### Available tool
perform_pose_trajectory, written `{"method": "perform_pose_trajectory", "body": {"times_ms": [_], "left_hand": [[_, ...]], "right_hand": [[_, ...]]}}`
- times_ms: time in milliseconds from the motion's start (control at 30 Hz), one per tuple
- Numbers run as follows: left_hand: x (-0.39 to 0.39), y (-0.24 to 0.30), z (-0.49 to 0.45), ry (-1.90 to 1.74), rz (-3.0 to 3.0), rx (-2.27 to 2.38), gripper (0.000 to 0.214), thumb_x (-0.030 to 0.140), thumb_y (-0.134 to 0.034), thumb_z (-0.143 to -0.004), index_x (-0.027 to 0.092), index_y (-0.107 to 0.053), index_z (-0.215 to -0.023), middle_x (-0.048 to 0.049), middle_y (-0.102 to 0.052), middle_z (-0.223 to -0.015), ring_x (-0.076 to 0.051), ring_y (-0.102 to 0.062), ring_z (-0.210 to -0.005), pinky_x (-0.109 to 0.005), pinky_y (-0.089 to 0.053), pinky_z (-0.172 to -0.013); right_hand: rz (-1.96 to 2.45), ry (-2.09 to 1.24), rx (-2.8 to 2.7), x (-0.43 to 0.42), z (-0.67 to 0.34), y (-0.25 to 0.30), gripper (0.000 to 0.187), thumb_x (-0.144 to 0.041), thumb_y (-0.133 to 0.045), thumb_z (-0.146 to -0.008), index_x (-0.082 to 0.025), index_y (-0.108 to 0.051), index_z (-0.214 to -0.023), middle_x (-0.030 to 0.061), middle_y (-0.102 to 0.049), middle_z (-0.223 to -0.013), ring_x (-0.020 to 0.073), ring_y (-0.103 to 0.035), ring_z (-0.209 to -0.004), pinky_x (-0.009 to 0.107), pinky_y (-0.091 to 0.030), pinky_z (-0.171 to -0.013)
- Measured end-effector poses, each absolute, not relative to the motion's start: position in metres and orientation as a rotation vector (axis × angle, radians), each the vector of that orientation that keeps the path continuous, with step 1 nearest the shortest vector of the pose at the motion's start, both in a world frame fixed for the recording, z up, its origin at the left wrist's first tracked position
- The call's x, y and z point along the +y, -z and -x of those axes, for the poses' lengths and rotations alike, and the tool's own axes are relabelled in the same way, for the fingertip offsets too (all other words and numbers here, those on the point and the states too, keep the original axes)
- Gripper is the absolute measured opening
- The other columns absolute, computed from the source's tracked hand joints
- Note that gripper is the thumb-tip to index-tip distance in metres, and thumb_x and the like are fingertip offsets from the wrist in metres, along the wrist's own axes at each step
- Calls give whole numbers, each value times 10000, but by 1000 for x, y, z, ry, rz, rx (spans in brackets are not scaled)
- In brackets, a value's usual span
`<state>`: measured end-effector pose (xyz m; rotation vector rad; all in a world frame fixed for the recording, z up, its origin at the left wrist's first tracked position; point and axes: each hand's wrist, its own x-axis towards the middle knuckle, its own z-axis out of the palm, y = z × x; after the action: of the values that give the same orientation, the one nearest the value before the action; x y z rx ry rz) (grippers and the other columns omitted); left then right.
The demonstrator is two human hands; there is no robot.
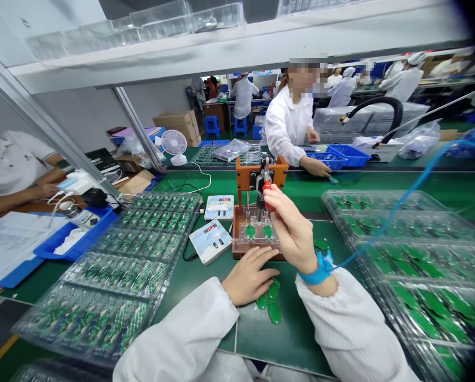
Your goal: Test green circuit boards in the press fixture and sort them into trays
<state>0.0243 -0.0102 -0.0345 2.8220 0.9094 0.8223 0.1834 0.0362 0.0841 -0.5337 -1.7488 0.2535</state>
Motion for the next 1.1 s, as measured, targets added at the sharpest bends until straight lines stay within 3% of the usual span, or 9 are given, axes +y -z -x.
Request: {"method": "perform_pose_trajectory", "body": {"times_ms": [267, 333, 400, 500, 600, 667, 733, 800, 1100], "left_hand": [[-13, 16, -20, -757, -2554, 886, 334, 359, -651, -947, 213, -684, -1245, -110, -446, -1573, -282, -410, -1467, -484, -348, -1231], [-9, 0, -10, -781, -2338, 803, 317, 394, -656, -950, 196, -704, -1193, -121, -592, -1439, -265, -559, -1343, -439, -432, -1174], [4, -17, 6, -810, -2120, 800, 295, 421, -645, -960, 174, -730, -1095, -102, -746, -1153, -234, -705, -1093, -380, -542, -1035], [38, -36, 41, -914, -1993, 1093, 342, 478, -660, -936, 149, -749, -961, -85, -763, -931, -230, -726, -903, -365, -580, -908], [80, -40, 76, -743, -2140, 1427, 436, 502, -720, -867, 146, -742, -1117, -161, -679, -1278, -324, -617, -1230, -466, -474, -1095], [101, -37, 92, -357, -2267, 1575, 721, 522, -829, -745, 162, -653, -1344, -189, -406, -1583, -415, -336, -1484, -548, -279, -1228], [113, -33, 101, 21, -2294, 1630, 1012, 581, -870, -662, 190, -493, -1516, -173, -139, -1690, -462, -73, -1551, -596, -135, -1254], [118, -30, 105, 231, -2282, 1629, 1147, 654, -850, -647, 208, -370, -1588, -158, -25, -1702, -476, 28, -1547, -611, -97, -1249], [123, -19, 106, 363, -2257, 1607, 1197, 723, -803, -638, 237, -308, -1613, -130, -36, -1708, -487, 14, -1544, -628, -114, -1238]], "right_hand": [[497, -398, -1725, 36, -183, -80, 609, -87, -499, -983, -409, -475, -1499, -49, -502, -1554, 274, -388, -1505, 575, -387, -1248], [491, -422, -1723, 36, -184, -82, 605, -89, -505, -982, -404, -480, -1498, -43, -506, -1552, 270, -389, -1504, 560, -386, -1251], [485, -432, -1719, 37, -184, -83, 597, -91, -513, -981, -404, -492, -1489, -41, -512, -1548, 262, -405, -1497, 545, -385, -1253], [471, -428, -1713, 38, -183, -83, 596, -86, -527, -976, -409, -505, -1476, -45, -526, -1537, 244, -425, -1487, 525, -396, -1249], [462, -410, -1693, 39, -182, -83, 586, -91, -523, -979, -407, -511, -1472, -40, -540, -1526, 245, -436, -1481, 529, -407, -1240], [461, -402, -1690, 39, -181, -82, 576, -102, -518, -983, -406, -511, -1473, -33, -548, -1520, 254, -442, -1477, 542, -409, -1236], [459, -402, -1694, 39, -181, -83, 577, -108, -517, -984, -412, -507, -1474, -32, -555, -1513, 254, -449, -1472, 543, -415, -1232], [457, -401, -1693, 40, -181, -83, 580, -107, -518, -983, -423, -509, -1469, -38, -562, -1506, 248, -461, -1465, 535, -424, -1228], [464, -397, -1683, 40, -181, -85, 544, -130, -515, -986, -414, -538, -1450, -25, -593, -1474, 263, -492, -1441, 557, -443, -1208]]}}
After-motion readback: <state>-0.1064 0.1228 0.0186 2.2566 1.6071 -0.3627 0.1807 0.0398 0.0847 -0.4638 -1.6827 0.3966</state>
